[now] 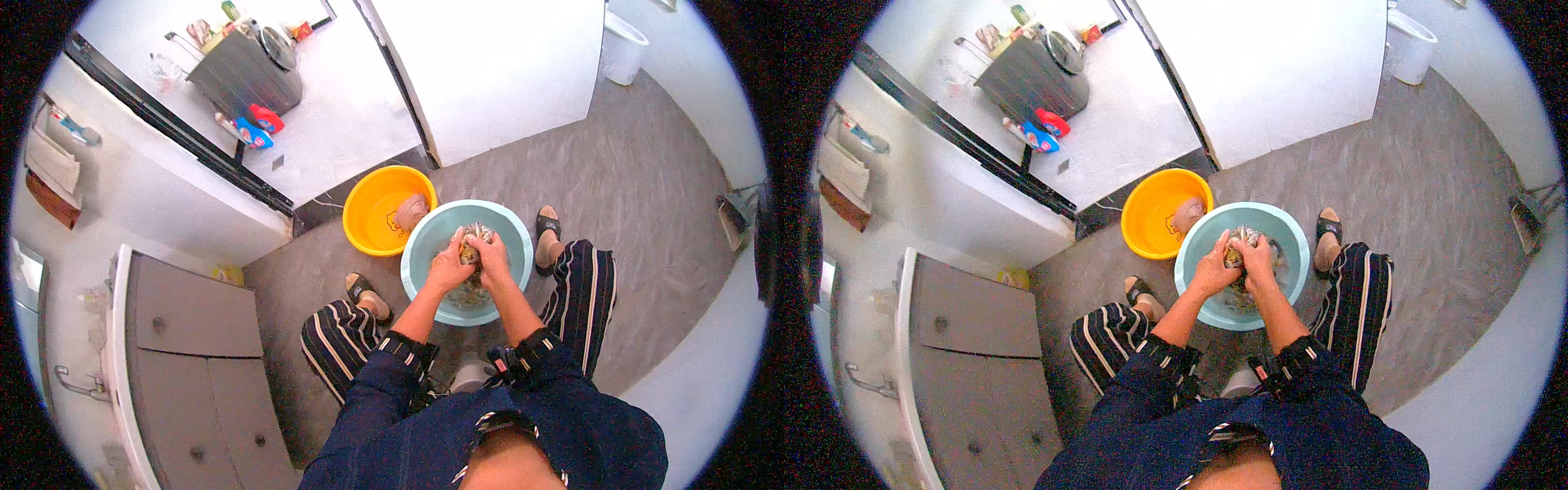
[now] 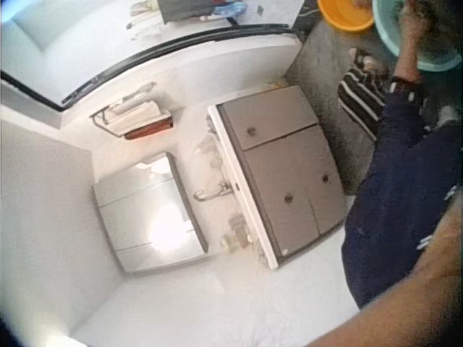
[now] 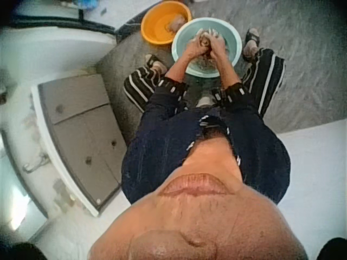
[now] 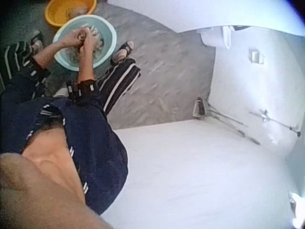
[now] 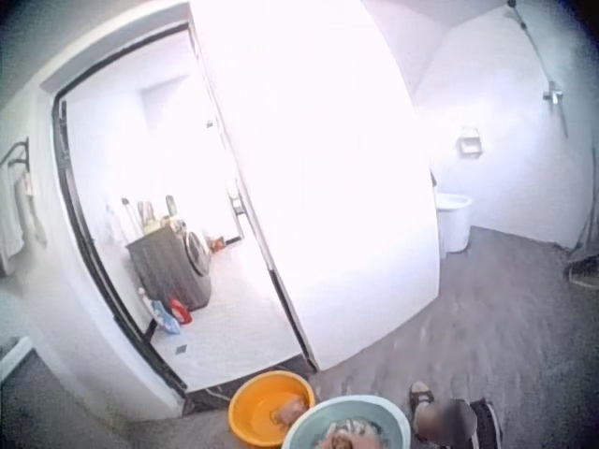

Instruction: The person washes laundry by hand in a blue basin, scrubbing and wringing out the clothes one at a time before placing them into a yellow basin.

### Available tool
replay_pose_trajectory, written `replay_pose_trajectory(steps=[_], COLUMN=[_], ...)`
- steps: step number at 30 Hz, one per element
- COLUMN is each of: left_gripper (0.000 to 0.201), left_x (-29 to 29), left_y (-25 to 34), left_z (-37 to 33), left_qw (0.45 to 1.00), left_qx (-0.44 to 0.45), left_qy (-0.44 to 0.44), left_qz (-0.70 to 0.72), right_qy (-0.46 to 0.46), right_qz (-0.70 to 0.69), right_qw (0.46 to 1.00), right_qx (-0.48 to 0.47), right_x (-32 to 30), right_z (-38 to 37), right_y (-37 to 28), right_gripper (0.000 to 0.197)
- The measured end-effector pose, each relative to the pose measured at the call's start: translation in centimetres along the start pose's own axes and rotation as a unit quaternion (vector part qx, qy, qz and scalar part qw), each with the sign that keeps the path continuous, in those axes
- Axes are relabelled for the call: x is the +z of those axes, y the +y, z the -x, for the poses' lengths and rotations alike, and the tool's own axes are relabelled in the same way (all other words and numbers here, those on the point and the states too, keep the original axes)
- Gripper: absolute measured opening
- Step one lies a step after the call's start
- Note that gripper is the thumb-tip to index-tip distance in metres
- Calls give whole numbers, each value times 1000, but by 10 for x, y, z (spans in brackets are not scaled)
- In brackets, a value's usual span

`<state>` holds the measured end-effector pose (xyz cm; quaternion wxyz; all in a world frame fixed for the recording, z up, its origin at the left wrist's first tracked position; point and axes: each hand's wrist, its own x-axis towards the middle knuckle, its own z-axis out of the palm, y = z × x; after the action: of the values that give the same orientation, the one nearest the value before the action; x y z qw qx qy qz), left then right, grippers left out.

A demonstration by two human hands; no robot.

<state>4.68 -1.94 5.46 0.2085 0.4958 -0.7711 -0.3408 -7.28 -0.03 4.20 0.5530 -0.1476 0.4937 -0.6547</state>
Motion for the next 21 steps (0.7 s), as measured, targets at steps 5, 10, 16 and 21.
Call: replay_pose_trajectory(steps=[5, 10, 16, 21], left_gripper=[63, 39, 34, 36], left_x=[15, 55, 69, 30], left_y=[-11, 34, 52, -34], left_z=[28, 32, 20, 28], left_qw=[999, 995, 982, 956], left_qx=[6, 50, 60, -51], left_qy=[29, -78, -13, 100], left_qz=[-41, 27, -179, -270], right_qy=[-6, -6, 30, 64], right_qz=[-118, -258, -190, -225], right_qw=[988, 943, 967, 945], right_qx=[99, 210, 167, 229], right_x=[-18, -119, -95, -2], right_z=[7, -71, -80, 19], right_y=[17, 108, 115, 80], right_gripper=[36, 41, 48, 50])
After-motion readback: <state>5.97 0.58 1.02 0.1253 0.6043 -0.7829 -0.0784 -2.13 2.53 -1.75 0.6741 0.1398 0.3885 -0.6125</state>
